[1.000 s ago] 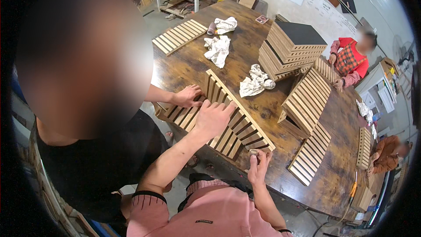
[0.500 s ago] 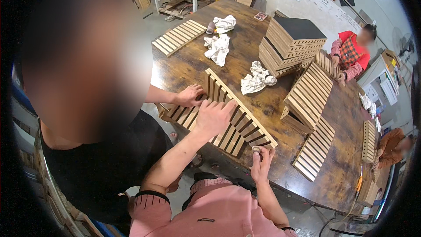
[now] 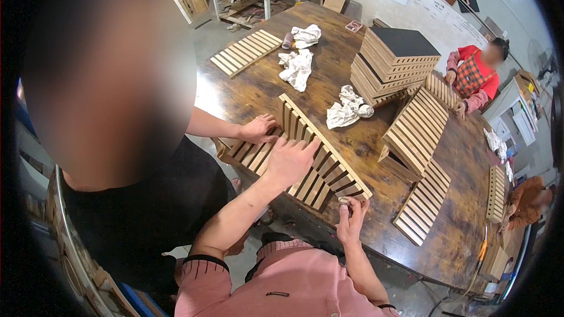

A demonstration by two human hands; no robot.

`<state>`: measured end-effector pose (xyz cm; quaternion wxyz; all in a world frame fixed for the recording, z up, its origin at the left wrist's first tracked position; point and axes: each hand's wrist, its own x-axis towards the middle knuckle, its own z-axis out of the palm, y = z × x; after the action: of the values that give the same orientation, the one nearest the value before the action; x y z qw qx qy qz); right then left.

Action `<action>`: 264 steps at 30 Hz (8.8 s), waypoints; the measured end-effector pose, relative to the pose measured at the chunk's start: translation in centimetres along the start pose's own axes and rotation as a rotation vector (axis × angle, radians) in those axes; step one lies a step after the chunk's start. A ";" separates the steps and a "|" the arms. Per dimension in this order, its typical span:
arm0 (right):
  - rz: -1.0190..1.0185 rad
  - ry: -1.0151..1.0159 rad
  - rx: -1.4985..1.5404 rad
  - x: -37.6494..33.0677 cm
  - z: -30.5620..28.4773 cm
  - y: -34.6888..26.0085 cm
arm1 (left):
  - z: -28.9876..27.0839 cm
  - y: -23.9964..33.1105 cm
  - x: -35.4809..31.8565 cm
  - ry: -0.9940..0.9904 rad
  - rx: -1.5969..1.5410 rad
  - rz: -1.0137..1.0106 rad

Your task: The person wraps sandpaper around a small wooden block by hand, then sands the slats and edges of wooden panels using the sanding block.

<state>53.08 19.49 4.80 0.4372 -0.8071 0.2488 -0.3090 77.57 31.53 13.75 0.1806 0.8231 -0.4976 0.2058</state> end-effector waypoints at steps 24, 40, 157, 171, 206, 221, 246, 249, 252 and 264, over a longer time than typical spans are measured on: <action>-0.064 0.044 -0.064 0.0 0.2 0.5 | 0.2 -0.5 -0.1 0.098 -0.008 0.036; -0.011 0.026 -0.005 -0.9 1.0 1.3 | -1.0 -2.4 0.2 0.182 -0.297 -0.204; 0.803 0.692 0.035 -11.1 -67.7 34.3 | 20.1 59.6 7.3 -1.155 -1.033 -0.586; 0.539 0.359 -0.531 -12.0 -57.5 25.8 | 28.3 72.0 7.8 -0.605 -0.567 0.203; 0.156 0.530 -0.504 -11.0 -52.9 31.9 | 27.3 72.5 8.8 -0.473 -0.287 0.314; 0.352 0.371 -0.612 -10.2 -56.6 28.5 | 29.9 72.7 7.9 -0.539 -0.454 0.230; 0.605 0.441 -0.484 -11.1 -56.2 28.4 | 30.0 72.5 7.8 -0.558 -0.518 0.228; 0.593 0.458 -0.521 -12.1 -56.6 27.7 | 29.9 72.9 8.0 -0.530 -0.531 0.247; 0.489 0.480 -0.540 -6.2 -56.7 29.8 | 29.9 72.7 8.1 -0.523 -0.538 0.267; 0.613 0.486 -0.470 -15.2 -56.7 26.1 | 29.7 73.0 8.1 -0.521 -0.528 0.246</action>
<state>-1.38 -14.46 2.29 0.2425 -0.6775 0.6351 -0.2808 20.48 -21.54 -0.53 0.2277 0.7069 -0.6578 -0.1254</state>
